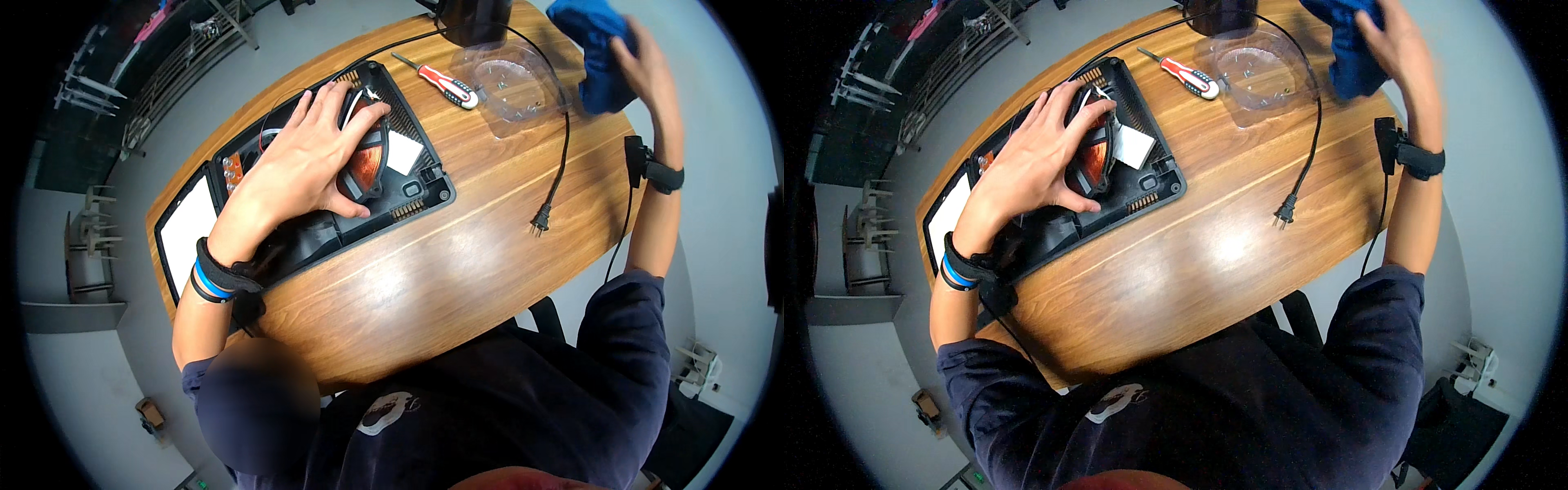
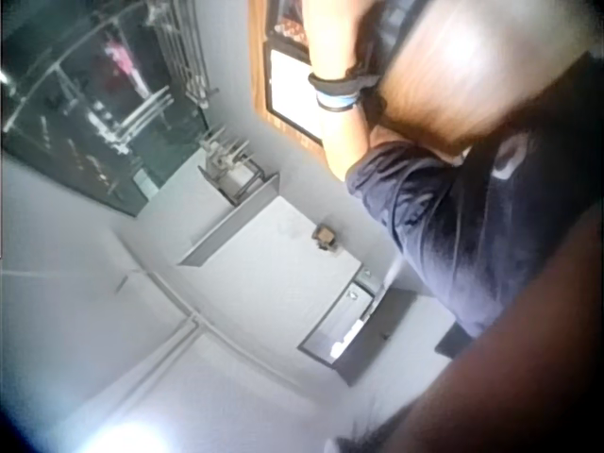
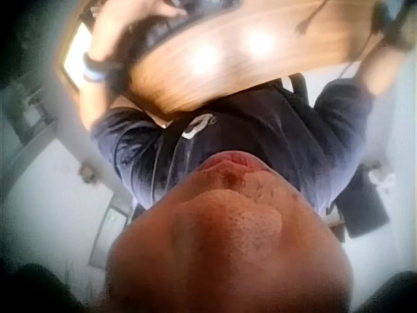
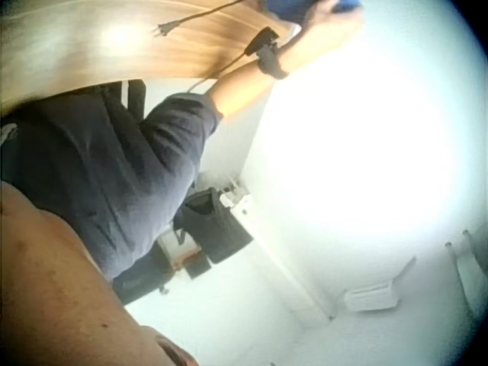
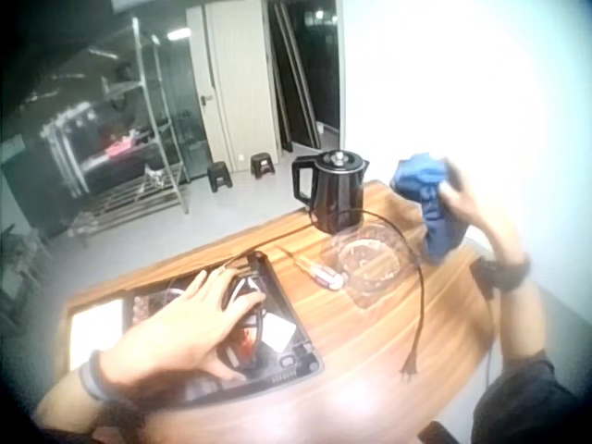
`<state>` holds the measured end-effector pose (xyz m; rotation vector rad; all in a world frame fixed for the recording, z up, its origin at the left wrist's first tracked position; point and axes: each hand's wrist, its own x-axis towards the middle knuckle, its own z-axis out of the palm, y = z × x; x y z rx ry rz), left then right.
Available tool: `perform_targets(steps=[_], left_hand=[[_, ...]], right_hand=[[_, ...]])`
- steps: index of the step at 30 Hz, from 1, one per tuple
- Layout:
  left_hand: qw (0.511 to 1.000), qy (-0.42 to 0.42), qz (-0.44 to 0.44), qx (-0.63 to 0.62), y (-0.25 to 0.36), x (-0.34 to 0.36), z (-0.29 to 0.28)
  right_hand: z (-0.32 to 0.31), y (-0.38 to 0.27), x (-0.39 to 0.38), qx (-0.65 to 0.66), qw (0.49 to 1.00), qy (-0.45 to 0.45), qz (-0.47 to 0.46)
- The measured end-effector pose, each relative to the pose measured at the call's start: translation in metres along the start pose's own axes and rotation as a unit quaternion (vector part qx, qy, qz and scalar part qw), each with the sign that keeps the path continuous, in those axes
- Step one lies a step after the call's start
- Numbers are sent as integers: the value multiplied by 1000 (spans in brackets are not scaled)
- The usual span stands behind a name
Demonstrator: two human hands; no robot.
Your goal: The person applies thermal paste to a heatsink and secures it onto a green circuit board using a screwdriver. They then reposition the board and connect wires to a fan assembly inside the device housing.
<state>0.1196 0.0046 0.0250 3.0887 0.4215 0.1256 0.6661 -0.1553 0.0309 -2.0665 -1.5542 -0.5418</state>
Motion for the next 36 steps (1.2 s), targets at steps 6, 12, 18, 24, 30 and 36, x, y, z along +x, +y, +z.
perform_targets(steps=[6, 12, 18, 24, 30, 36], left_hand=[[1000, 8, 11, -13, -6, -8, -5], [999, 20, 36, -21, -11, -9, -7], [998, 16, 34, -41, -16, -11, -9], [998, -1, 18, -68, -22, -21, -17], [995, 0, 31, -92, -28, -25, -21], [993, 17, 17, -113, -32, -35, -29]], right_hand=[[53, -34, -42, -48, 955, -285, -65], [33, -123, -51, -151, 973, -171, -42], [50, -240, -67, 195, 914, -231, -271], [83, -283, -63, 224, 906, -201, -297], [94, -287, -61, 268, 898, -183, -296], [81, -296, -53, 328, 888, -222, -232]])
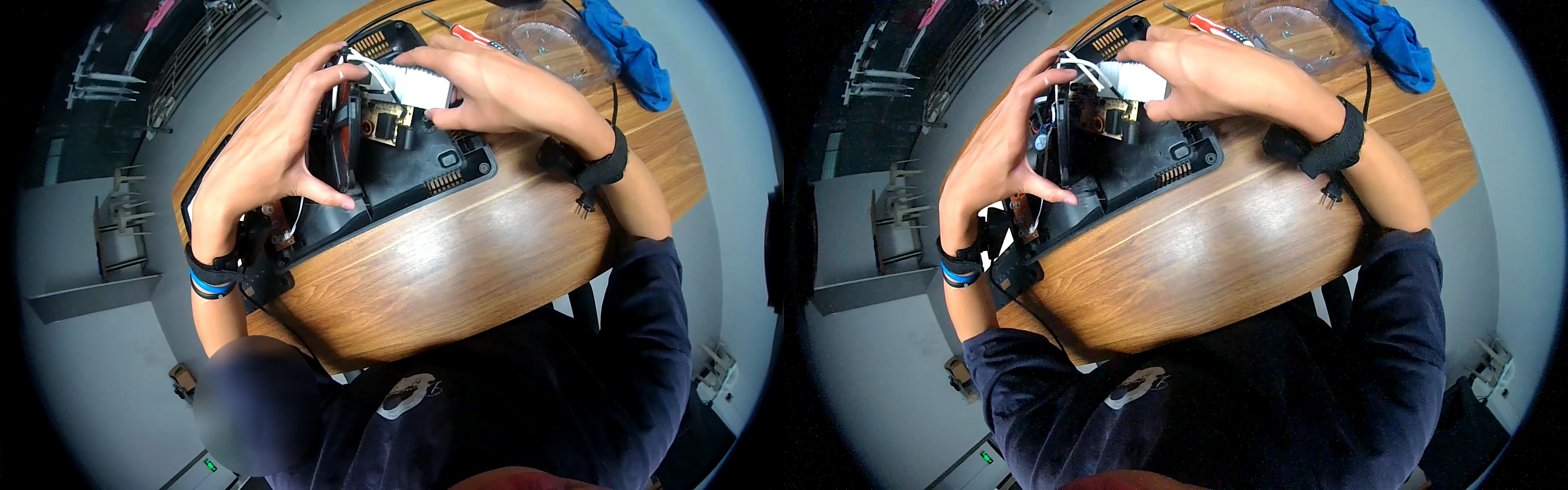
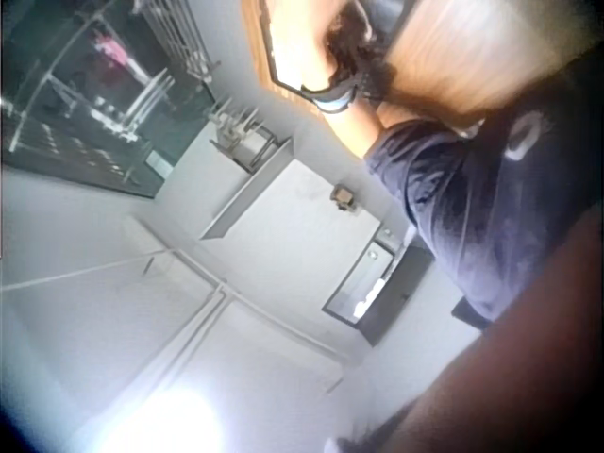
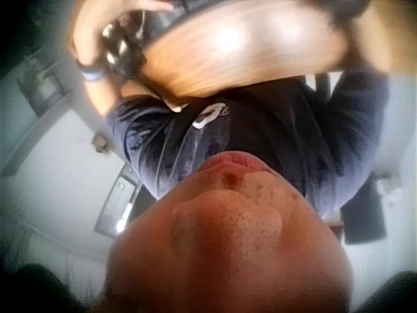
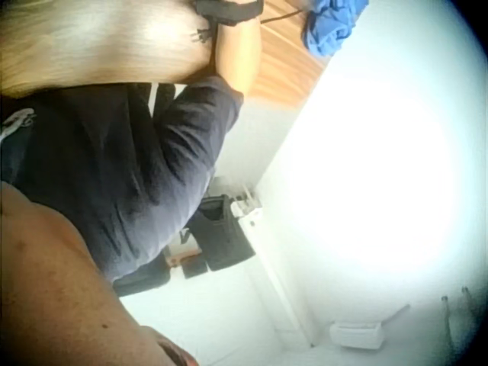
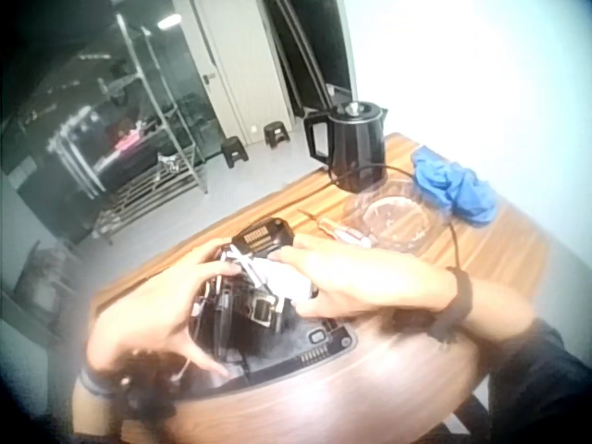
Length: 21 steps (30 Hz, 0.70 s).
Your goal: The person applies thermal paste to a heatsink and secures it onto a green circuit board using a screwdriver. They then reposition the board and connect wires to a fan assembly inside the device housing.
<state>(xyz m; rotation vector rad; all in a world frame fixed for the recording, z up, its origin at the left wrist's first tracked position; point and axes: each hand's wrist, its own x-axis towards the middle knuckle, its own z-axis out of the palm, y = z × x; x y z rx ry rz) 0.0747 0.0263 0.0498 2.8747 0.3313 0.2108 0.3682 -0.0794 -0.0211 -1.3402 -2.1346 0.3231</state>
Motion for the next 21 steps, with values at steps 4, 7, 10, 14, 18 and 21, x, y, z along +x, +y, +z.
perform_targets(steps=[4, 7, 10, 14, 18, 21], left_hand=[[1000, 8, -10, -8, -4, -9, 4], [1000, 10, -17, -7, -3, -9, 3], [1000, 6, -14, 5, -3, -7, 3], [1000, -9, -21, -10, 0, -5, 2], [997, -13, -35, -61, 3, -7, 1], [993, -19, -83, -85, 20, -11, 5]], right_hand=[[7, 0, 5, 3, 1000, 23, 15], [7, 3, 4, 32, 999, 17, 16], [10, 4, 6, 33, 999, 0, 15], [26, 11, 9, -2, 1000, 21, -15], [26, 12, 9, -27, 997, 53, -40], [21, 5, 7, -21, 1000, 1, 3]])
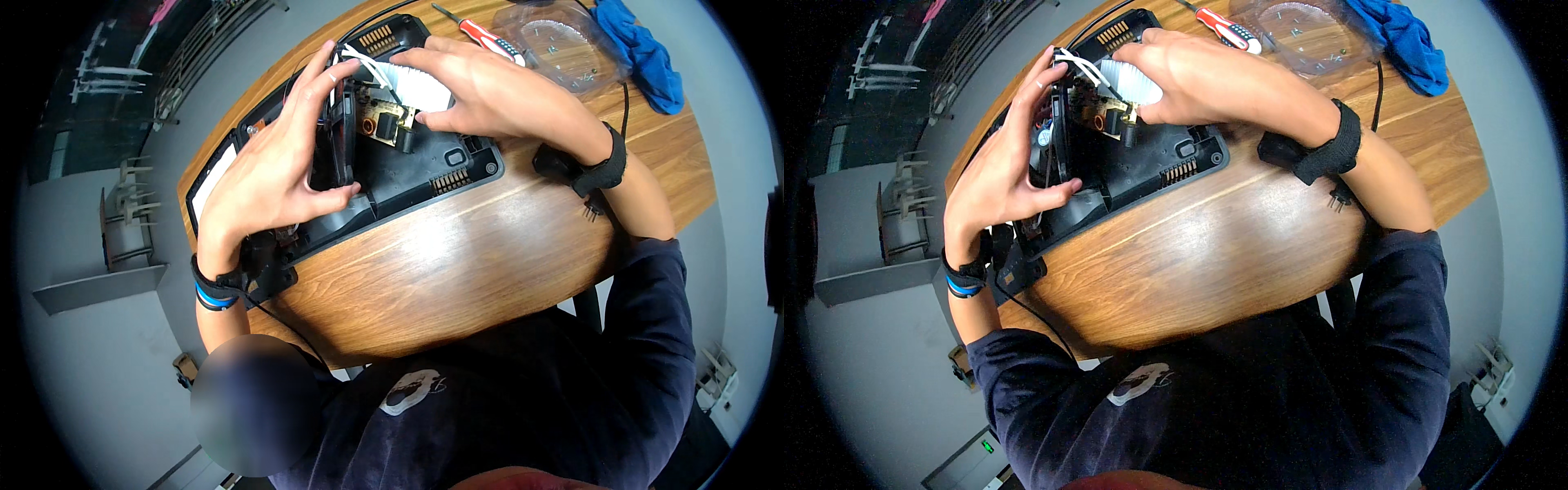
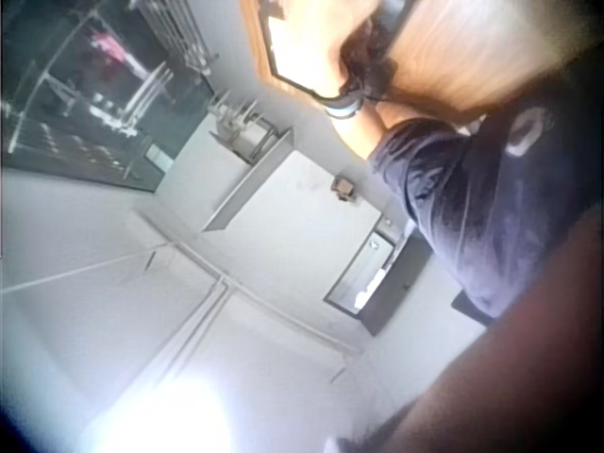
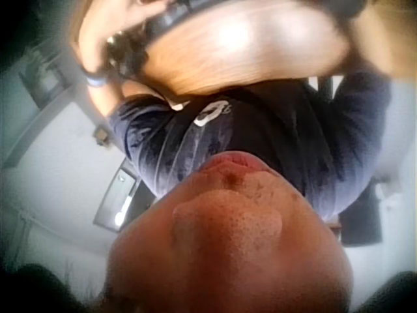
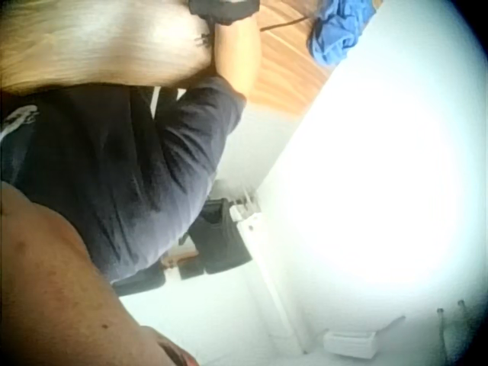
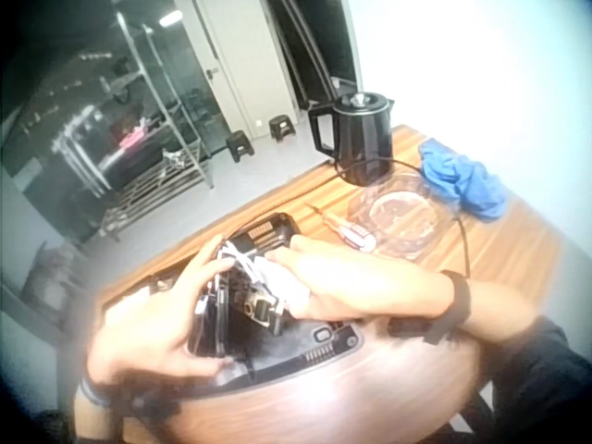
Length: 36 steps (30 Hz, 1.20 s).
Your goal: The person applies thermal paste to a heatsink and secures it onto a green circuit board using a screwdriver. They then reposition the board and connect wires to a fan assembly inside the device housing.
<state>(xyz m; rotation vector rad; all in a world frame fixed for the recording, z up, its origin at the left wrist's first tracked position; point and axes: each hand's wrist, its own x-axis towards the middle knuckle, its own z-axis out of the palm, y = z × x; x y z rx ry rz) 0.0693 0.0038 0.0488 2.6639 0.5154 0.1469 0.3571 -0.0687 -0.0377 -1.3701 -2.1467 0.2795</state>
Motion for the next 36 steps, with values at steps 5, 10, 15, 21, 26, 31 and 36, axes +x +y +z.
perform_targets(steps=[5, 10, 15, 21, 26, 31, 36], left_hand=[[995, 41, -94, 0, 25, -8, 22], [990, 59, -123, 38, 39, -16, 34], [985, 92, -122, 78, 52, -19, 44], [987, 94, -95, 85, 54, -29, 45], [982, 77, -75, 156, 56, -38, 54], [983, 69, -65, 155, 56, -42, 50], [984, 66, -57, 156, 56, -44, 48]], right_hand=[[-1, 2, -5, -20, 1000, 10, -17], [-5, -4, -9, -41, 999, -1, -14], [-13, -8, -7, -29, 999, -22, 16], [-17, -5, -11, -21, 999, -34, 15], [-21, -3, -12, -35, 997, -65, 8], [-32, -11, -5, 30, 984, -128, 117], [-27, -2, -8, -50, 995, -79, 26]])
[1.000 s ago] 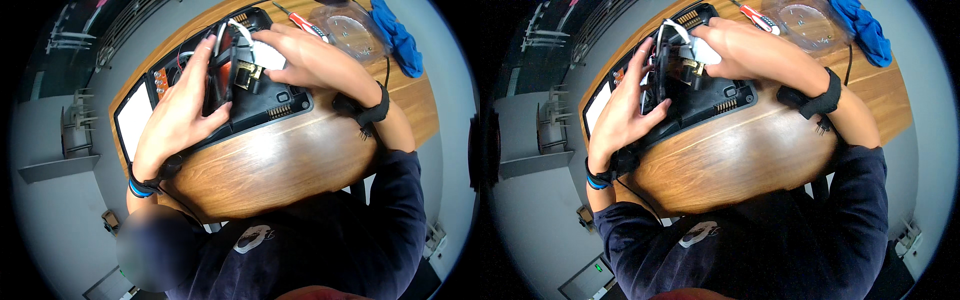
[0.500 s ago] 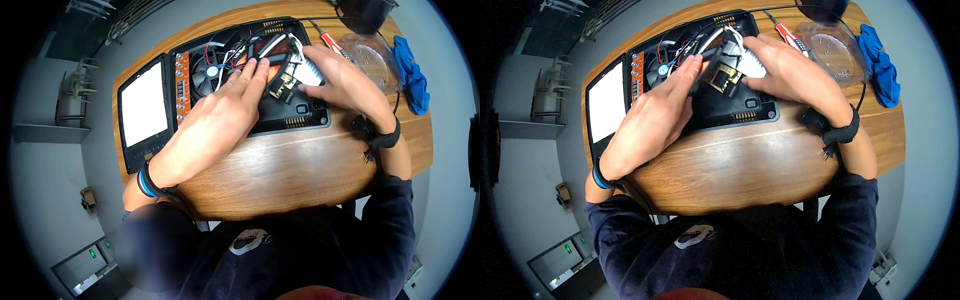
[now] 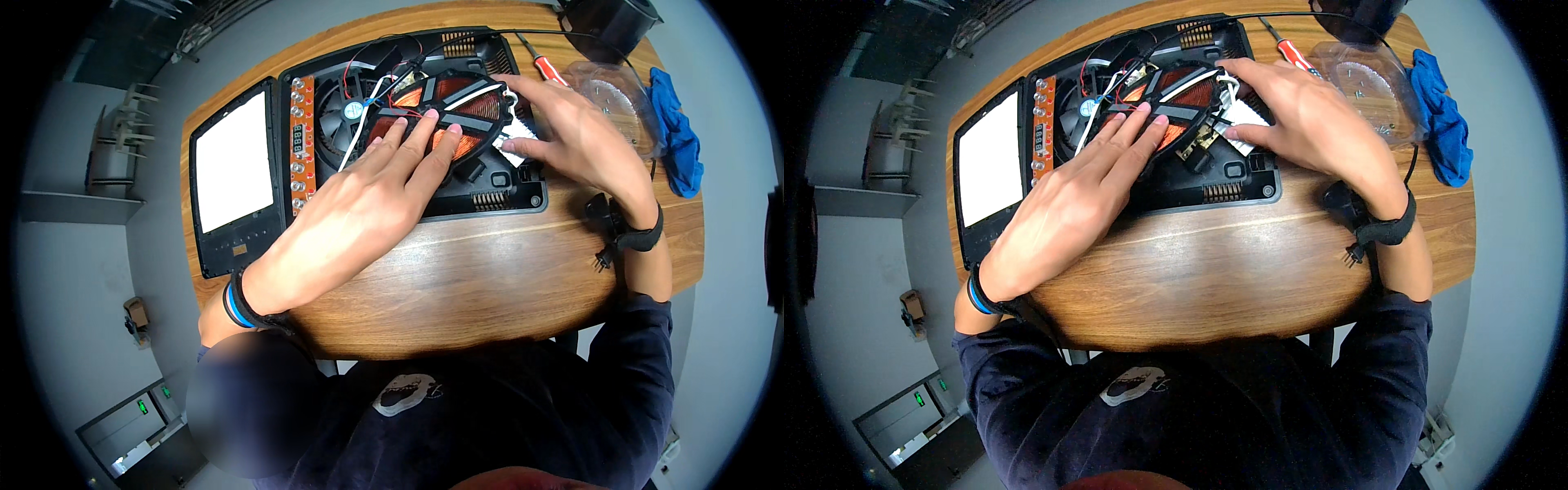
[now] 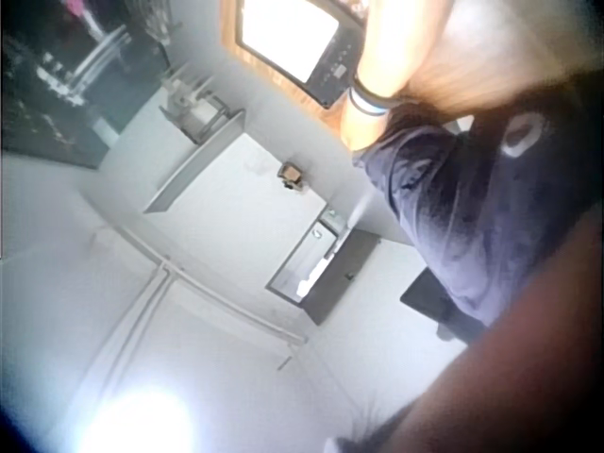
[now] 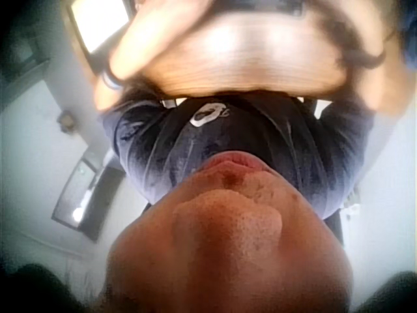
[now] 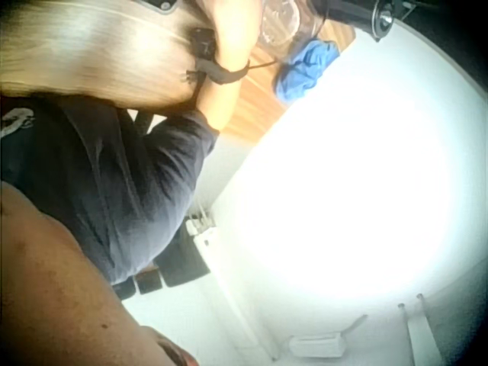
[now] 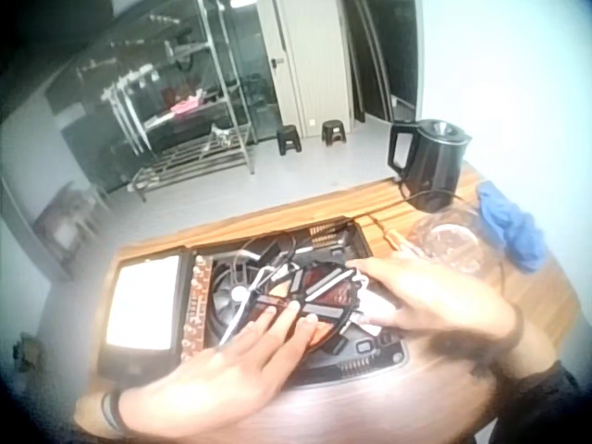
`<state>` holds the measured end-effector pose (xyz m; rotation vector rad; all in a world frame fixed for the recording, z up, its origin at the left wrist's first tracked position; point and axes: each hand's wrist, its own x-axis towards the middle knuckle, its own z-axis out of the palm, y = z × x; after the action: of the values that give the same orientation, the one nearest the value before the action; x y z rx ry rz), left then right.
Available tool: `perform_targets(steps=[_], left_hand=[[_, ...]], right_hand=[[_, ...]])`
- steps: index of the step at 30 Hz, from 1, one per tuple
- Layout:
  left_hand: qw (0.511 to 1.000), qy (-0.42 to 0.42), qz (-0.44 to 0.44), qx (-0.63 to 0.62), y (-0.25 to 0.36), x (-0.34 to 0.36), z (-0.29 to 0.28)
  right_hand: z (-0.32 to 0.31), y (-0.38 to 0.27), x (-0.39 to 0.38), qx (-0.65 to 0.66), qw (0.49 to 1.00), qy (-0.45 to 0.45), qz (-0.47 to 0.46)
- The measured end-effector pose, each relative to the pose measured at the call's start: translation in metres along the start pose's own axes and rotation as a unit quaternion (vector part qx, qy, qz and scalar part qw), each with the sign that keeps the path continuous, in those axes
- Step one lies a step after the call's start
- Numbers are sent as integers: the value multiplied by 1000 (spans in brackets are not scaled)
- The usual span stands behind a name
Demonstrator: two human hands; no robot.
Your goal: The person applies thermal paste to a heatsink and secures it onto a green circuit board using a screwdriver. They then reposition the board and connect wires to a fan assembly inside the device housing.
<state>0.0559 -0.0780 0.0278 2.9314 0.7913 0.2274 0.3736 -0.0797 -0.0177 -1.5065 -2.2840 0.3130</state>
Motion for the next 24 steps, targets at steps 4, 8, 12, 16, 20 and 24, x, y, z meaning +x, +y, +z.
perform_targets(steps=[4, 8, 12, 16, 20, 24], left_hand=[[1000, 2, 8, 13, -4, -2, 1], [999, 11, 19, 24, -5, 0, 3], [1000, 12, 13, 21, -3, 3, -2], [999, 32, 10, 11, -8, 4, -5], [998, 54, 20, -12, -10, 6, -7], [999, 20, 48, 7, -14, 5, -10]], right_hand=[[4, 1, 0, 16, 998, 41, -36], [2, -7, 3, 100, 994, 39, -37], [3, -4, 7, 121, 991, 28, -43], [1, -11, 5, 154, 988, 11, -9], [3, -13, 7, 139, 989, 15, -42], [0, -13, 7, 101, 992, 0, -71]])
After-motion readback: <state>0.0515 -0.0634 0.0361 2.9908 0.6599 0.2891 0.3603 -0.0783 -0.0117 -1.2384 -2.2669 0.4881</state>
